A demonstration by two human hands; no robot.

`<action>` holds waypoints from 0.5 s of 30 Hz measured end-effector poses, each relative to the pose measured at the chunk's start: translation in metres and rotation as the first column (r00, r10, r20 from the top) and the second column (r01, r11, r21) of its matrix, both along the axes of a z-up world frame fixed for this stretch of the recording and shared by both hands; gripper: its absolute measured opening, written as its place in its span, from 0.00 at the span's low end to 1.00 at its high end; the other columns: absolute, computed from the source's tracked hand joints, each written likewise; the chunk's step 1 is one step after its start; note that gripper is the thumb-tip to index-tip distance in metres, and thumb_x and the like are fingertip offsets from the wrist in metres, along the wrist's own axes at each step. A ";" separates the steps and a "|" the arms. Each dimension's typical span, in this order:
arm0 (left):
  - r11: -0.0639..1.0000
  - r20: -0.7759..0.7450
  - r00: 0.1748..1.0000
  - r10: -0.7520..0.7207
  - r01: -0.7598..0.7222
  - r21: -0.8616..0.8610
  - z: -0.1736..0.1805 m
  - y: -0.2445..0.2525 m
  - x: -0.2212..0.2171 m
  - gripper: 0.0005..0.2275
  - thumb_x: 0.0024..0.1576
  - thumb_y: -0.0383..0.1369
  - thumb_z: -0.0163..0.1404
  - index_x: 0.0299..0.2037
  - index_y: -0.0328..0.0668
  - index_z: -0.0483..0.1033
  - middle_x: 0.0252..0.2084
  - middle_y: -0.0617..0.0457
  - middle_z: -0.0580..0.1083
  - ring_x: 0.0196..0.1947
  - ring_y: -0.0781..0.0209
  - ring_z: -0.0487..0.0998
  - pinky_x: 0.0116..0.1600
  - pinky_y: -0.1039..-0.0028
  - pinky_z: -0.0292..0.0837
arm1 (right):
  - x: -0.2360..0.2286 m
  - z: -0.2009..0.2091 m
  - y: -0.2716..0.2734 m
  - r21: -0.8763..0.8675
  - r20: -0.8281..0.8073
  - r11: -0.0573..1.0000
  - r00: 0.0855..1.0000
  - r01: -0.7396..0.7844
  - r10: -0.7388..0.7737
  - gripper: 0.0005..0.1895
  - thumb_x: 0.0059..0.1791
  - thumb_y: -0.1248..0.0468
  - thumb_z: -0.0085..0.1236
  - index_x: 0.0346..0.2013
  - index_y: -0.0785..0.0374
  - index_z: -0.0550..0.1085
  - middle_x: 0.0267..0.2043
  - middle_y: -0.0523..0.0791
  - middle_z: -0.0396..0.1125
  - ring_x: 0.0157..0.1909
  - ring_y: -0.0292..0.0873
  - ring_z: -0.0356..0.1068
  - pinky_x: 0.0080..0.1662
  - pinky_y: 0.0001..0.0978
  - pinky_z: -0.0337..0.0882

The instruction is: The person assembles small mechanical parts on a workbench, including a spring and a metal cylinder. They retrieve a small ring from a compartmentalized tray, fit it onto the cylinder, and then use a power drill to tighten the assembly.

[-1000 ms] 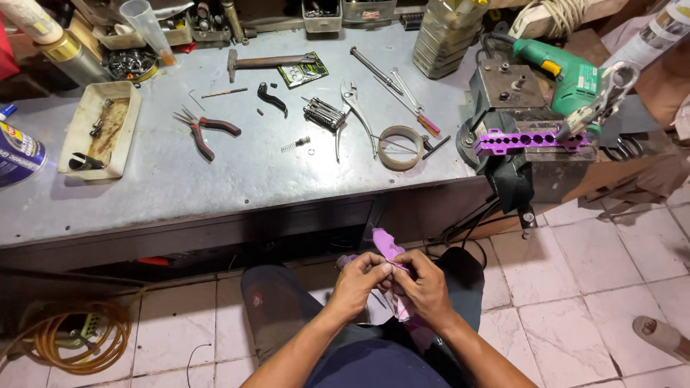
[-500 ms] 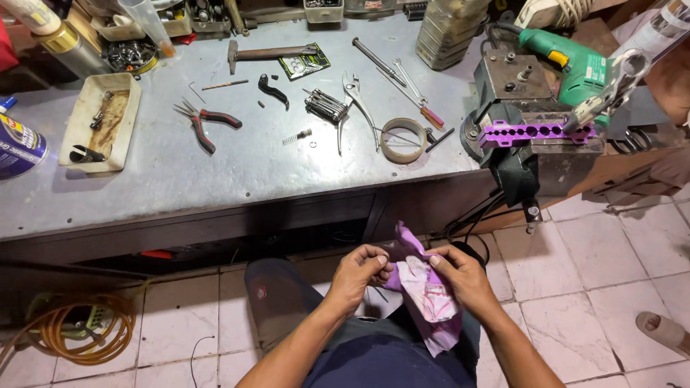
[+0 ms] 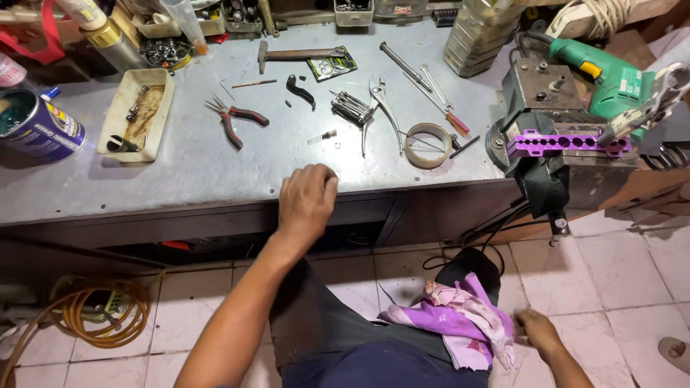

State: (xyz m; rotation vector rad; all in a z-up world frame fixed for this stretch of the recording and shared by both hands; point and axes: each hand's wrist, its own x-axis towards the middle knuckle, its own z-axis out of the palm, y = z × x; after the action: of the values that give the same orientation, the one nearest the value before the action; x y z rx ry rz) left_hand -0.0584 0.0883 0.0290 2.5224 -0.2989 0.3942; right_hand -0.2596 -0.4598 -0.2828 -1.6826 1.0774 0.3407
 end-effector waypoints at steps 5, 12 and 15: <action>0.998 -0.149 0.987 0.058 -0.052 0.043 -0.025 0.028 0.063 0.08 0.60 0.38 0.46 0.37 0.44 0.73 0.35 0.47 0.74 0.41 0.42 0.74 0.48 0.54 0.65 | -0.051 -0.215 0.018 -0.021 -0.010 0.997 0.998 -0.068 0.068 0.13 0.59 0.61 0.51 0.41 0.69 0.75 0.38 0.57 0.71 0.35 0.55 0.71 0.40 0.52 0.79; 0.995 -0.323 0.941 0.097 -0.104 -0.002 -0.002 0.028 0.077 0.07 0.55 0.39 0.50 0.33 0.48 0.78 0.32 0.45 0.78 0.41 0.39 0.81 0.48 0.54 0.71 | -0.070 -0.207 0.108 -0.067 -0.072 0.982 0.983 -0.174 0.169 0.13 0.58 0.58 0.50 0.44 0.66 0.75 0.40 0.55 0.72 0.38 0.54 0.72 0.42 0.50 0.78; 0.993 -0.340 0.934 0.108 -0.119 -0.012 -0.002 0.030 0.072 0.09 0.56 0.41 0.48 0.37 0.48 0.77 0.37 0.42 0.78 0.47 0.36 0.79 0.51 0.49 0.72 | -0.090 -0.189 0.114 -0.091 -0.090 0.973 0.975 -0.212 0.204 0.13 0.58 0.57 0.50 0.45 0.65 0.75 0.41 0.54 0.73 0.39 0.53 0.72 0.43 0.49 0.78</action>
State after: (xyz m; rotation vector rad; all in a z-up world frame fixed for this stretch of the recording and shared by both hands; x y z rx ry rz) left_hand 0.0134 0.1185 0.0270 2.5261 -0.0114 0.0020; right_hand -0.3492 -0.3457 -0.4720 -1.8918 0.9916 0.4996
